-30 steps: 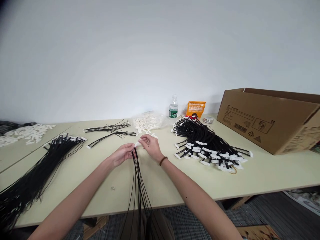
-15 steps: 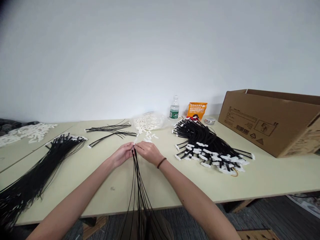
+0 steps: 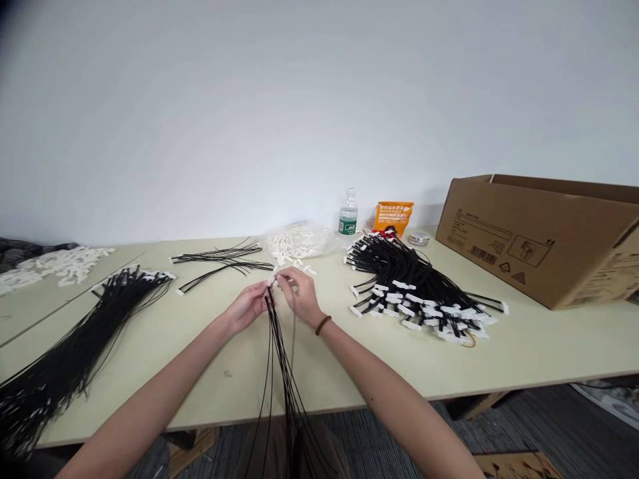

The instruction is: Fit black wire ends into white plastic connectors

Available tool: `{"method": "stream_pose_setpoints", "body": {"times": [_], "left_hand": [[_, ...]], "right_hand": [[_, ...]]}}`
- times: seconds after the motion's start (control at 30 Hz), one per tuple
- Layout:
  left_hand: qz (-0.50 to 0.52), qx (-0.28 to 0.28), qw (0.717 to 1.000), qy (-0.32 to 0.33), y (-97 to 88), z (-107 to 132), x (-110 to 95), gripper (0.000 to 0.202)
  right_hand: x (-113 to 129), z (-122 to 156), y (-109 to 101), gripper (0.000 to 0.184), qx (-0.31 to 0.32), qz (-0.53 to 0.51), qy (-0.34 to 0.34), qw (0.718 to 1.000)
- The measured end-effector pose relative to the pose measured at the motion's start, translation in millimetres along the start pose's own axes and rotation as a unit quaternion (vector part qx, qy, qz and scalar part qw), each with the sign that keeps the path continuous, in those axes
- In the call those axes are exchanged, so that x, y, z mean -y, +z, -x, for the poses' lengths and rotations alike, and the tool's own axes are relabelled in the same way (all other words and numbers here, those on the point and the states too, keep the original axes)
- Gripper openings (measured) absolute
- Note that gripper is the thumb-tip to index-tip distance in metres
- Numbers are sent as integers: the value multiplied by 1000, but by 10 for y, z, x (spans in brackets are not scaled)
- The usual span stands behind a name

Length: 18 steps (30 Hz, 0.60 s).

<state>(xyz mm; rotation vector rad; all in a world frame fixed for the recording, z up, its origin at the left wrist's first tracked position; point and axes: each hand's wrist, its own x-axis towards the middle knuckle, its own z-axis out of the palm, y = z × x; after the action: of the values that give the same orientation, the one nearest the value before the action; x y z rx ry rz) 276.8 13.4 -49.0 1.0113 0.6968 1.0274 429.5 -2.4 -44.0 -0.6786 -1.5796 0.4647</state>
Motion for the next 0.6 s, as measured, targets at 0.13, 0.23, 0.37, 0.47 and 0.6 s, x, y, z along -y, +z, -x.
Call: {"method": "stream_pose_setpoints", "body": {"times": [0.13, 0.23, 0.37, 0.47, 0.6], "left_hand": [[-20, 9, 1000, -7, 8, 3, 23, 16], [-19, 17, 1000, -4, 22, 7, 33, 17], [-29, 32, 999, -3, 36, 17, 31, 18], [-48, 49, 998, 0, 40, 25, 29, 21], [-57, 54, 997, 2, 37, 25, 37, 23]], "right_hand": [[-11, -103, -64, 29, -109, -196, 172, 959], [-72, -122, -96, 30, -79, -195, 226, 951], [-125, -68, -42, 35, 14, -165, 243, 956], [-133, -41, -3, 33, 21, -163, 237, 957], [-137, -49, -11, 31, 24, -171, 240, 955]]}}
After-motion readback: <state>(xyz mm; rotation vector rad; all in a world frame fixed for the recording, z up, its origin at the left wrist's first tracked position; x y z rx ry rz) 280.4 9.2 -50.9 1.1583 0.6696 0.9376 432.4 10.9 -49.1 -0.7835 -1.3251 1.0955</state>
